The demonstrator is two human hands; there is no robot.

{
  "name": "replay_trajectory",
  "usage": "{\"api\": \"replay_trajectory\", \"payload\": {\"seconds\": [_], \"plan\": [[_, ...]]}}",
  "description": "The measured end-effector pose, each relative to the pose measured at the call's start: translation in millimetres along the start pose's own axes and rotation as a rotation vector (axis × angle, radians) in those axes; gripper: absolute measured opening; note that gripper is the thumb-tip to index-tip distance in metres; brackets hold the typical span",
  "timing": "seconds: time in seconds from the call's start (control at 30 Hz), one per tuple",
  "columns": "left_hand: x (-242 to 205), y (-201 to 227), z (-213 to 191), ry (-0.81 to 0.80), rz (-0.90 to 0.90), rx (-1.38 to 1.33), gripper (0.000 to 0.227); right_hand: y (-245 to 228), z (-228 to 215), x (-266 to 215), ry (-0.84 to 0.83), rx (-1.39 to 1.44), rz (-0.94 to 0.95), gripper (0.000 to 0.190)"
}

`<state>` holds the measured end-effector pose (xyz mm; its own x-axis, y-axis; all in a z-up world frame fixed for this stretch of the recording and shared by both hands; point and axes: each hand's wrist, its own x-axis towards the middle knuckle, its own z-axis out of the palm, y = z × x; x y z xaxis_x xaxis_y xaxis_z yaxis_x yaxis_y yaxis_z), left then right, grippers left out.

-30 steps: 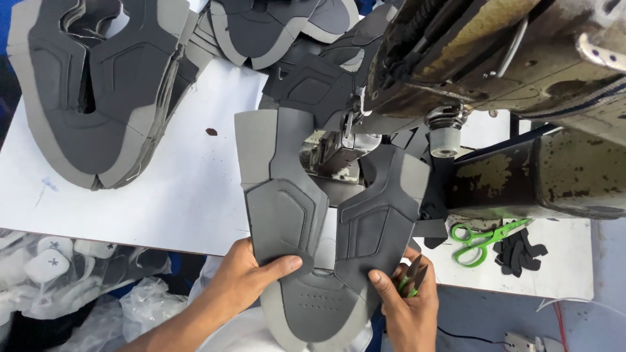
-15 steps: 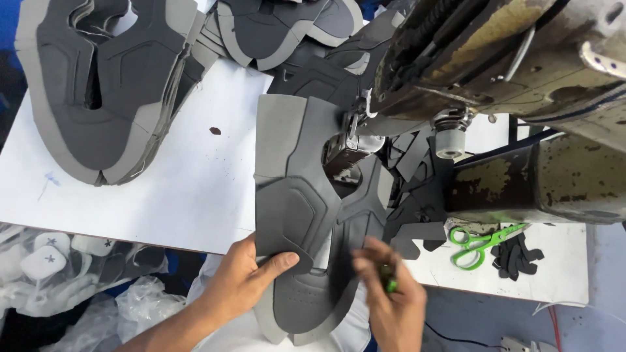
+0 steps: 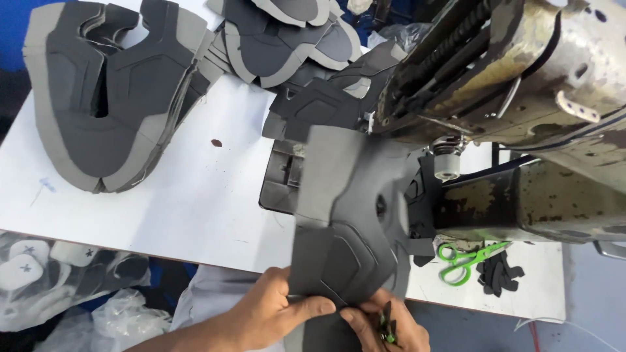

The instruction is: The person uses a sewing machine to stitch together gray and black shoe parts. They guide the material under the needle, trim excess thread with scissors, and stack the finished pieces on the table.

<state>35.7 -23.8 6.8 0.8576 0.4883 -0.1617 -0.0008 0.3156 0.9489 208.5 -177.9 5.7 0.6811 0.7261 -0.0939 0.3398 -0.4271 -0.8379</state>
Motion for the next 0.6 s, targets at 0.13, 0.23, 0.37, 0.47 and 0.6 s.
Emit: {"api": "replay_trajectory", "payload": {"seconds": [0.13,0.23,0.37,0.47,0.6], "plan": [[9.0,5.8,-1.8,-0.133,-0.181,0.079,0.034,17.9,-1.6,-2.2,0.039,0.047,0.074,0.043],[9.2,15.9,-4.5,-0.079,-0.008,0.082,0.039,25.1,-1.5,-2.5,0.045,0.122,0.037,0.041],[16.8,33.7,-21.0,-0.015,0.103,0.035,0.041,22.7,1.7,2.3,0.018,0.165,0.107,0.041],[19.1,48.4,-30.7,0.033,0.135,0.006,0.039,36.6,6.7,5.9,-0.013,0.262,0.185,0.042],[23.6,51.0,-35.4,0.078,0.057,0.154,0.038,35.7,11.9,8.5,-0.041,0.284,0.09,0.049]]}}
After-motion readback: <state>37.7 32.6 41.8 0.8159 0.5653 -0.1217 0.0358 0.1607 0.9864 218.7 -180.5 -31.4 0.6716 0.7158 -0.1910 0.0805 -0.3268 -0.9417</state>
